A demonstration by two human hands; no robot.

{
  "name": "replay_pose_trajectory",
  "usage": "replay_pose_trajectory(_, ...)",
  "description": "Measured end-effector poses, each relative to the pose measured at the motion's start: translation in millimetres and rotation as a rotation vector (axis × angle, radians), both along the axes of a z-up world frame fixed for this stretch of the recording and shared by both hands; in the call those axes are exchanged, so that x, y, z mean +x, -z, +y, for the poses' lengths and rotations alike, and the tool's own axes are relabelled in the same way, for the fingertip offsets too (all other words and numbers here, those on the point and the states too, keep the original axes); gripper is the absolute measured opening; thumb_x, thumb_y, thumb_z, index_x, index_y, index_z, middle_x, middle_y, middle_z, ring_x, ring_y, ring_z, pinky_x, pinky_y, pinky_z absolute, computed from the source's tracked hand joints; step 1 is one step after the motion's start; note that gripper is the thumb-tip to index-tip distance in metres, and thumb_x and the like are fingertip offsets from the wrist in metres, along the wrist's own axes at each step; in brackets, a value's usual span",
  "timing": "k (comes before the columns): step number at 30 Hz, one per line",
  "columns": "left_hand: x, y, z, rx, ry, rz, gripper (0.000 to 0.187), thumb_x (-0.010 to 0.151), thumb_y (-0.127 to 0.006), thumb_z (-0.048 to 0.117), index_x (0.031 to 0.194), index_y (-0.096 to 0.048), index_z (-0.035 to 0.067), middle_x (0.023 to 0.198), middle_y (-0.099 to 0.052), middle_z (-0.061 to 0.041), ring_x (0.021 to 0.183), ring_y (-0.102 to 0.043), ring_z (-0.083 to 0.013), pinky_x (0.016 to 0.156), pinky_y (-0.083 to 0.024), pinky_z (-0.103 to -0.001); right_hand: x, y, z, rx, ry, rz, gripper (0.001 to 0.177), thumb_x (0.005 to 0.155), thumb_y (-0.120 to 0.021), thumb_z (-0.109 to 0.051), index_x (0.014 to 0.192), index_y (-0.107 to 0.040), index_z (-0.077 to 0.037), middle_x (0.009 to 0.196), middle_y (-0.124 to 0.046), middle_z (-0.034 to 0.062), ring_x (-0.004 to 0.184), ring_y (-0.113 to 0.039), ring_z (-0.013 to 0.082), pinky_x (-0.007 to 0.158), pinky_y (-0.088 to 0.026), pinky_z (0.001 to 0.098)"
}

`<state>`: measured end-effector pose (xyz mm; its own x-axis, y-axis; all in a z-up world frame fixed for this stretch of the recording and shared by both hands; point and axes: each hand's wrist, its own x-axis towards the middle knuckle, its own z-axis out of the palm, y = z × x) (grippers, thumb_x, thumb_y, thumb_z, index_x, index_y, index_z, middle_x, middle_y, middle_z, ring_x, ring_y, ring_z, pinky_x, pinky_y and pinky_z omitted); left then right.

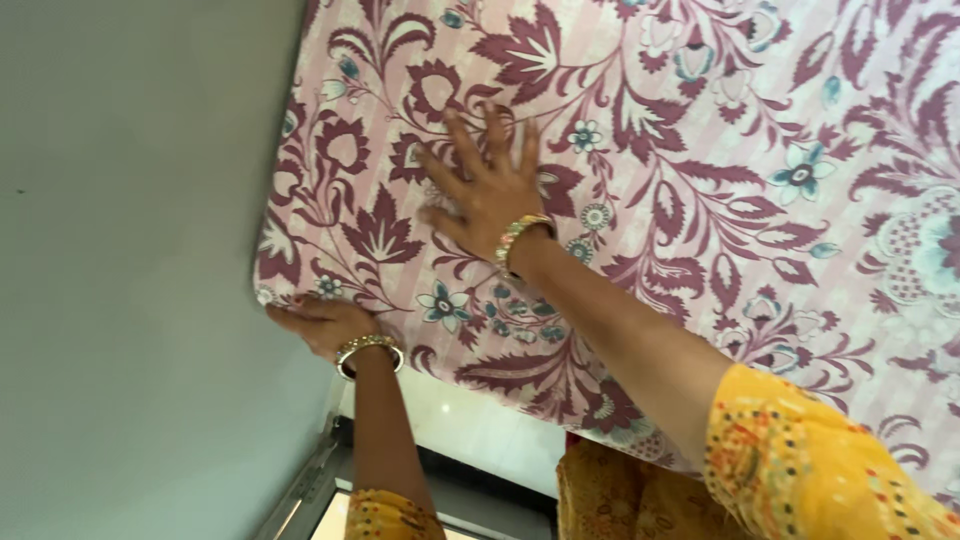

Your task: The person smooths a floral-patterned bedsheet on a bed by hand, repeatedly pressing and adjusting the fabric to remove wrinkles. The person works across the surface of the bed, ensuring the sheet lies flat.

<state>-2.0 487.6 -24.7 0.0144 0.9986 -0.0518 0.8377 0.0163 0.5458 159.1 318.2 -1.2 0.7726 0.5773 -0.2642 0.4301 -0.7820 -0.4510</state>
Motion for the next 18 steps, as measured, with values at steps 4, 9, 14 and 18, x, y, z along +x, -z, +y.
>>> replay_pose_trajectory(4,3,1,-3,-0.029,-0.028,-0.039,0.056,0.105,-0.031,0.043,0.156,-0.033,0.019,0.123,-0.07,-0.025,0.107,-0.068,-0.0449,0.088,-0.056,-0.055,7,-5,65,0.033,-0.101,-0.034,0.076,0.089,-0.046,-0.075,0.156,-0.034,-0.041,0.171,-0.009,0.0043,0.153,0.006,0.0452,0.111,0.011,0.0793)
replay_pose_trajectory(9,5,4,-2,0.051,0.025,0.058,0.055,0.108,-0.029,0.04,0.157,-0.03,0.014,0.138,-0.059,-0.029,0.11,-0.063,-0.0519,0.087,-0.054,-0.059,15,0,127,0.043,-0.187,-0.036,0.085,0.08,-0.052,-0.08,0.153,-0.04,-0.038,0.169,-0.014,0.0058,0.151,0.005,0.0467,0.111,0.01,0.0791)
replay_pose_trajectory(14,5,6,-2,0.122,0.071,0.058,0.056,0.108,-0.026,0.041,0.157,-0.029,0.014,0.143,-0.057,-0.027,0.113,-0.064,-0.0506,0.087,-0.055,-0.058,21,4,159,0.065,-0.202,-0.121,0.081,0.078,-0.054,-0.082,0.139,-0.059,-0.029,0.16,-0.031,0.0097,0.148,-0.001,0.0503,0.11,0.008,0.0792)
replay_pose_trajectory(18,8,6,0,-0.042,-0.027,0.124,0.057,0.104,-0.024,0.04,0.157,-0.027,0.018,0.142,-0.058,-0.022,0.106,-0.065,-0.0502,0.081,-0.055,-0.06,24,4,166,0.077,-0.184,-0.126,0.076,0.076,-0.056,-0.083,0.127,-0.068,-0.027,0.151,-0.041,0.0095,0.148,-0.006,0.0512,0.113,0.006,0.0777)
